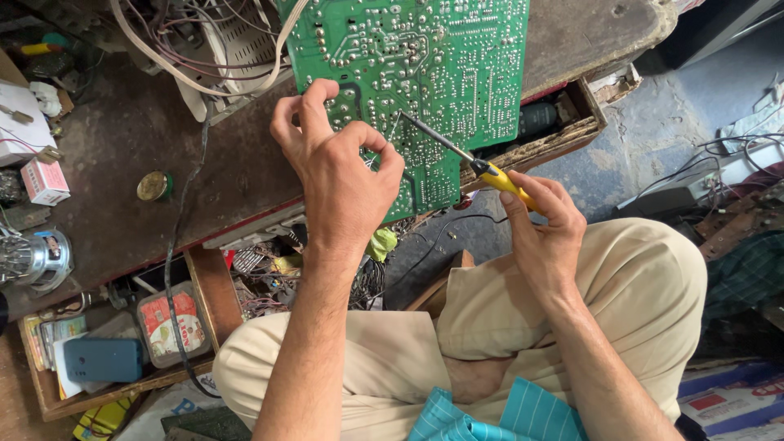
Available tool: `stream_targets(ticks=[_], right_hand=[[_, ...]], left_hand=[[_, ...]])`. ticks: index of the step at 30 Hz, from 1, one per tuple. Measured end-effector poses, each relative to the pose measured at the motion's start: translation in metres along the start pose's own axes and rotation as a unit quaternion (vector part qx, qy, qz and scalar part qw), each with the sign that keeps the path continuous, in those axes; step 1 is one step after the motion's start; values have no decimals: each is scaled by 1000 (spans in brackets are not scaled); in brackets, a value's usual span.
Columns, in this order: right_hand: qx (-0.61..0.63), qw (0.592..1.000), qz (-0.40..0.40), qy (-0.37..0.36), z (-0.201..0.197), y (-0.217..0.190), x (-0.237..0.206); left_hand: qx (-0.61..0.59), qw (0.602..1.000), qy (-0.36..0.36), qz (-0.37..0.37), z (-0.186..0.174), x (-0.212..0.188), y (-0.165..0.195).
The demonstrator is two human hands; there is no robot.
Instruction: The person sits cross-legged and uses a soldering iron and solder wire to reflow or repair solder joints on a green circuit board. They hold the board with one hand and apply heat and solder with the other, moving across multiple points on the board.
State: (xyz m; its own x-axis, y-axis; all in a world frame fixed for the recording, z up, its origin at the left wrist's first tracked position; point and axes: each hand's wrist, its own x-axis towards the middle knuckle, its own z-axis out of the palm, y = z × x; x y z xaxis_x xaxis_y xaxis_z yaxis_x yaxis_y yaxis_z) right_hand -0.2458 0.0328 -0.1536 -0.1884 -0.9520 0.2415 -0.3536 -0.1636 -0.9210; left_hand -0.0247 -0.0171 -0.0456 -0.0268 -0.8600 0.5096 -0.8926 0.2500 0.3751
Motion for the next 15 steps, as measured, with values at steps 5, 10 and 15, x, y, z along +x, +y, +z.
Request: stream_targets(ticks=[5, 10, 15], right_hand=[[-15, 1000, -15, 7, -4, 0, 3], [-23, 1000, -10, 7, -5, -1, 8], [-30, 999, -25, 7, -7, -1, 8]], left_hand=[[-11, 1000, 9, 5, 0, -1, -1], [-28, 1000, 12, 8, -2, -1, -4], [-31, 999, 5, 4, -4, 0, -4]])
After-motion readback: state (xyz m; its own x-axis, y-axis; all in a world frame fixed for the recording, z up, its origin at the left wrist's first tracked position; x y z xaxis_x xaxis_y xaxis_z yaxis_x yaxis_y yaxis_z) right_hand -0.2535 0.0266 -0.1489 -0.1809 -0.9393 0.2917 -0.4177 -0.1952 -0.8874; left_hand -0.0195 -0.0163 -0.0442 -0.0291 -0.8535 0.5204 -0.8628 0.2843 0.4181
